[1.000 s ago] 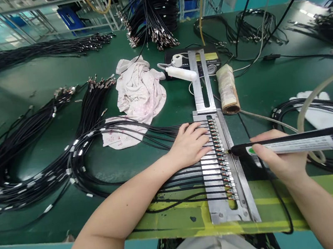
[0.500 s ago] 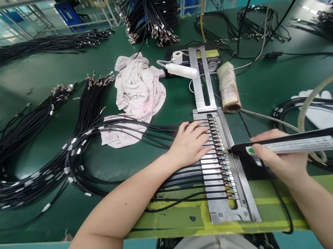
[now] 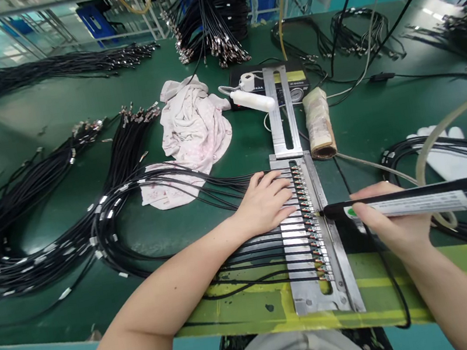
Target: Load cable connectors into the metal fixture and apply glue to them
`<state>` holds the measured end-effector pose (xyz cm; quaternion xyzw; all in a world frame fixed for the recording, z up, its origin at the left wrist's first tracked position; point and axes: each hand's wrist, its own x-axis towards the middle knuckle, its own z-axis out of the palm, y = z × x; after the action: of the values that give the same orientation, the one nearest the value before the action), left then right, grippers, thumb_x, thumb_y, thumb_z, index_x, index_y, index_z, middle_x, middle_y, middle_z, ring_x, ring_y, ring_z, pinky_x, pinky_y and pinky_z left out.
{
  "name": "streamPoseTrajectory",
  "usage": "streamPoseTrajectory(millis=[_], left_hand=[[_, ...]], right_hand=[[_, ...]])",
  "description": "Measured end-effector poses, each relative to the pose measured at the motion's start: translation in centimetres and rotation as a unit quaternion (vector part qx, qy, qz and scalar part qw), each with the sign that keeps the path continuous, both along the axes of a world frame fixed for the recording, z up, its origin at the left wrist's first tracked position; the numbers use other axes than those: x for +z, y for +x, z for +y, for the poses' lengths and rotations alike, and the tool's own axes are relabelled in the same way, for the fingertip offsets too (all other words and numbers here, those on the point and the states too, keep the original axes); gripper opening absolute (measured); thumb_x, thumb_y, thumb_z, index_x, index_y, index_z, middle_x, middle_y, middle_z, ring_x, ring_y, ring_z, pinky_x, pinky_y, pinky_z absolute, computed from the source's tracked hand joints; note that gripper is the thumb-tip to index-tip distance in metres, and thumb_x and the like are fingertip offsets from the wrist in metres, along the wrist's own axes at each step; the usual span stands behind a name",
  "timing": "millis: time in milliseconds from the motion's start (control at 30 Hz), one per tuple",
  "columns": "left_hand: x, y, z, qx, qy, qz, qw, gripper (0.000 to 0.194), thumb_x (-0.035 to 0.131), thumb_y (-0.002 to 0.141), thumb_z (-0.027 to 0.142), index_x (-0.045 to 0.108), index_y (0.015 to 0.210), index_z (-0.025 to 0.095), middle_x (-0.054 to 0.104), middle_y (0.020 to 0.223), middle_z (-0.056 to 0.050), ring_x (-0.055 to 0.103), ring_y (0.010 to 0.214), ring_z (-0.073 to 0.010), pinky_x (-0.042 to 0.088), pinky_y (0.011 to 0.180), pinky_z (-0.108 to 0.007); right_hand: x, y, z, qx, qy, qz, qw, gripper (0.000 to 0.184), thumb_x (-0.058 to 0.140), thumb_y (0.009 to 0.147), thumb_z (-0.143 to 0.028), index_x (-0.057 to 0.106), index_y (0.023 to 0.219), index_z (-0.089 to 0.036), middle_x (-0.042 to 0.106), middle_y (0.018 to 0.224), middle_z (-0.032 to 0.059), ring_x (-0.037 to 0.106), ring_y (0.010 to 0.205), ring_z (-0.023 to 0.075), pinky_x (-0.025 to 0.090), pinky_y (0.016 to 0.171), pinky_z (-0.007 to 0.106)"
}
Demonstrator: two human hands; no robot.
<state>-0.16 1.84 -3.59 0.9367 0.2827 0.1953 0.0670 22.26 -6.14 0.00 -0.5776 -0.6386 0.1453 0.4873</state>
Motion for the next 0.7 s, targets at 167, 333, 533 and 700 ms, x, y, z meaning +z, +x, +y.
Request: streamPoseTrajectory(millis=[167, 333, 533, 700], left_hand=[[-0.05, 0.01, -0.02, -0.001, 0.001, 0.001, 1.000, 0.027, 0.048, 0.089, 0.041, 0.060, 0.095, 0.017, 0.060, 0.117, -0.007, 0.041, 0.121, -0.0276, 0.026, 0.100, -0.045], [-0.10, 0.00, -0.03, -0.001, -0.001, 0.004, 1.000, 0.026, 0.048, 0.089, 0.040, 0.060, 0.095, 0.018, 0.059, 0.118, -0.008, 0.041, 0.122, -0.0277, 0.026, 0.101, -0.046], [0.01, -0.05, -0.03, 0.001, -0.001, 0.006, 1.000, 0.026, 0.048, 0.089, 0.041, 0.060, 0.095, 0.018, 0.059, 0.118, -0.008, 0.041, 0.121, -0.0277, 0.026, 0.101, -0.046], [-0.03, -0.04, -0.06, -0.001, 0.002, 0.005, 1.000, 0.027, 0.047, 0.090, 0.041, 0.059, 0.096, 0.017, 0.059, 0.117, -0.007, 0.041, 0.121, -0.0275, 0.026, 0.101, -0.046]], right_hand=[[-0.06, -0.13, -0.06, -0.016, -0.005, 0.013, 1.000, 0.003, 0.065, 0.070, -0.026, 0.063, 0.071, -0.025, 0.064, 0.067, -0.0023, 0.058, 0.057, 0.0158, 0.048, 0.052, 0.029], [0.03, -0.37, -0.15, -0.019, -0.015, 0.011, 1.000, 0.003, 0.065, 0.070, -0.028, 0.062, 0.070, -0.026, 0.063, 0.066, -0.0020, 0.058, 0.057, 0.0168, 0.049, 0.055, 0.031], [-0.02, -0.70, -0.30, -0.034, -0.018, 0.021, 0.999, 0.004, 0.064, 0.071, -0.029, 0.062, 0.071, -0.026, 0.063, 0.067, -0.0015, 0.057, 0.059, 0.0175, 0.048, 0.056, 0.033], [-0.31, -0.37, -0.20, -0.020, -0.006, 0.025, 0.999, 0.003, 0.065, 0.070, -0.028, 0.063, 0.071, -0.026, 0.063, 0.066, -0.0023, 0.057, 0.057, 0.0161, 0.047, 0.054, 0.031]])
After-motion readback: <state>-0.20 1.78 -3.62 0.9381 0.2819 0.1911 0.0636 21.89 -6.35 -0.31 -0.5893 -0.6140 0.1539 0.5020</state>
